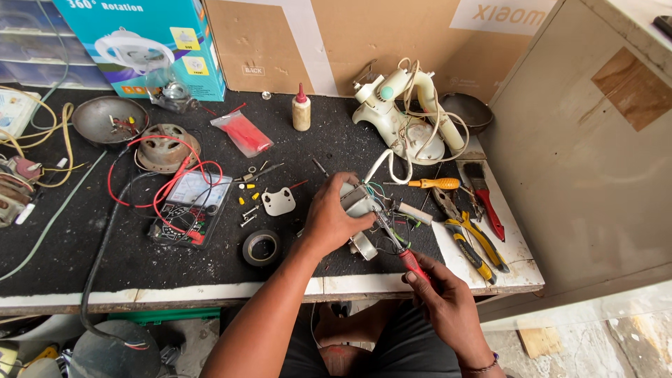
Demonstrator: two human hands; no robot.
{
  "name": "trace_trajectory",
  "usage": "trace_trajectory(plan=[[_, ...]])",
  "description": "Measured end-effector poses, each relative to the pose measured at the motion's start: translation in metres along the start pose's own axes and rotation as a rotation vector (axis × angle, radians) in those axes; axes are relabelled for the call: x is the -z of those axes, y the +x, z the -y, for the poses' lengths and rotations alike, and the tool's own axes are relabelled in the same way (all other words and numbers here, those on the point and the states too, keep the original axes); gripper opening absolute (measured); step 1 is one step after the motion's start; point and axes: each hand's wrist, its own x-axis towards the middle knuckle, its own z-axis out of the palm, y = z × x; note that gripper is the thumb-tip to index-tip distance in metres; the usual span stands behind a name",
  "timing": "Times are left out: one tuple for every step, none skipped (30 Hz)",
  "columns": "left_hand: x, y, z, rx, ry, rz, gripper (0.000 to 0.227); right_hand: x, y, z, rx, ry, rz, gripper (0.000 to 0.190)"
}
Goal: The person disassembles a small electrical motor using a screwdriver, removing screws and separating the housing to expose the internal components. The person then reassembles the motor by aligning the parts and tightening the screws.
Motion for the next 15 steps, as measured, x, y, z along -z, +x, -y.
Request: trace_trajectory(plan=[[-0.002, -0.001, 0.002, -0.002, 0.0, 0.002, 0.064, 0.0, 0.002, 0.001, 0.0, 0.002, -0.002, 0.042], [-0.004, -0.002, 0.005, -0.059, 0.003, -0.039, 0.065, 0.0, 0.003, 0.001, 0.0, -0.001, -0.001, 0.043], [-0.007, -0.004, 0.008, -0.115, 0.005, -0.08, 0.066, -0.001, 0.004, 0.001, 0.0, -0.003, 0.0, 0.043], [-0.008, -0.005, 0.009, -0.113, 0.005, -0.076, 0.066, -0.001, 0.003, 0.003, -0.005, -0.002, 0.0, 0.043], [-0.009, -0.006, 0.01, -0.188, -0.001, -0.104, 0.065, -0.002, 0.003, 0.004, -0.017, -0.009, -0.004, 0.044], [-0.009, -0.005, 0.011, -0.267, -0.008, -0.134, 0.063, -0.002, 0.004, 0.007, -0.024, -0.017, -0.009, 0.045], [-0.009, -0.006, 0.01, -0.269, -0.008, -0.133, 0.063, -0.002, 0.003, 0.007, -0.023, -0.016, -0.01, 0.045], [-0.008, -0.007, 0.01, -0.276, -0.014, -0.141, 0.063, -0.003, 0.004, 0.009, -0.027, -0.02, -0.007, 0.045], [-0.007, -0.007, 0.009, -0.284, -0.02, -0.149, 0.062, -0.003, 0.004, 0.01, -0.03, -0.024, -0.003, 0.046], [-0.008, -0.007, 0.01, -0.287, -0.021, -0.148, 0.062, -0.004, 0.006, 0.009, -0.029, -0.023, -0.006, 0.046], [-0.008, -0.007, 0.01, -0.315, -0.018, -0.174, 0.061, -0.004, 0.008, 0.008, -0.01, -0.058, -0.004, 0.046], [-0.011, -0.007, 0.011, -0.341, -0.017, -0.203, 0.06, -0.003, 0.01, 0.007, 0.009, -0.098, -0.002, 0.046], [-0.011, -0.007, 0.01, -0.341, -0.022, -0.206, 0.06, -0.002, 0.011, 0.009, 0.009, -0.103, -0.003, 0.046], [-0.011, -0.008, 0.009, -0.321, -0.019, -0.21, 0.059, -0.002, 0.012, 0.01, 0.011, -0.169, -0.012, 0.046], [-0.011, -0.008, 0.008, -0.302, -0.016, -0.213, 0.059, -0.001, 0.012, 0.012, 0.013, -0.235, -0.02, 0.045]])
